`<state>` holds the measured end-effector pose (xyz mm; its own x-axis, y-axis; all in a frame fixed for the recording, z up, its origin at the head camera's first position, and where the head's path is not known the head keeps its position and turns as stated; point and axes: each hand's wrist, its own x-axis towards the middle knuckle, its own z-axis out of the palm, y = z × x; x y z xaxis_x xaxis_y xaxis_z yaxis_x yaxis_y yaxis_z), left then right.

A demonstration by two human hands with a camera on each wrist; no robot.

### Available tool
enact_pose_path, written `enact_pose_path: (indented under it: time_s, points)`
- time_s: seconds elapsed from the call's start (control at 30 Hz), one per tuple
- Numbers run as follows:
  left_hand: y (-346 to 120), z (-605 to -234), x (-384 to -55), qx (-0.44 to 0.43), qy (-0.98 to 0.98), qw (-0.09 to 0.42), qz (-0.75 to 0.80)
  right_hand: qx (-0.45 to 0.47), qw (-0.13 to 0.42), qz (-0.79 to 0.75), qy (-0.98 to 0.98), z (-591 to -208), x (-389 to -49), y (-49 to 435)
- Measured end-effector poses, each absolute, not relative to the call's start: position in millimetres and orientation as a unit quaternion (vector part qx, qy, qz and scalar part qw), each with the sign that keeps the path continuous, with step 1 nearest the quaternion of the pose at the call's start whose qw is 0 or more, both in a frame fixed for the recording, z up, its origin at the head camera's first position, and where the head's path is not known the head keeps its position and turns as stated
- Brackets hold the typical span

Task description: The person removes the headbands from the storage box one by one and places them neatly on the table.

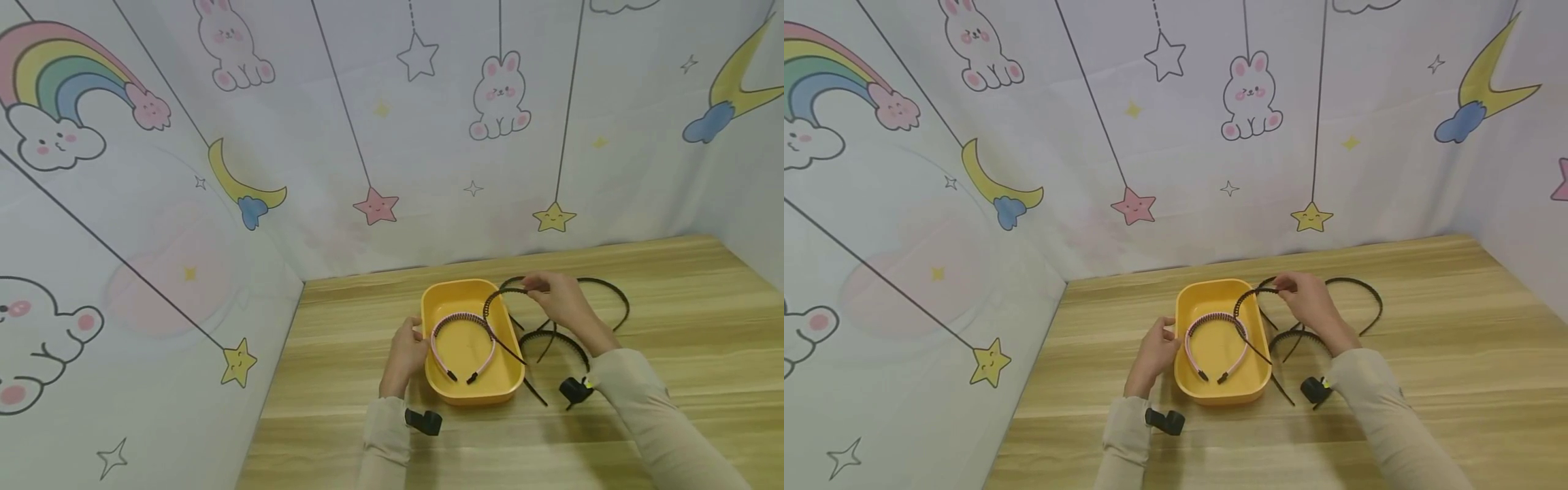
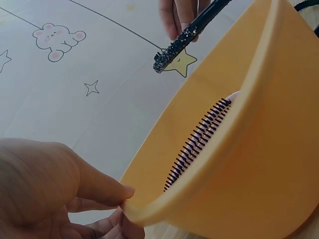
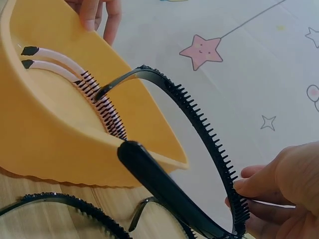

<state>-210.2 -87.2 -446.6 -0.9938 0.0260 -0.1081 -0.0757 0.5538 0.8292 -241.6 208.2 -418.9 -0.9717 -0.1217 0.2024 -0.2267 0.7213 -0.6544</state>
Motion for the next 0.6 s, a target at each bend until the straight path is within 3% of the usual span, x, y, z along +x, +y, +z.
enact_pose_path:
  time_s: [0.6]
  points:
    - [-87.9, -447.9, -211.1, -0.007, 0.883, 0.056, 0.466, 0.08, 0.063, 0.358, -0.928, -422.2, -235.4, 227.9]
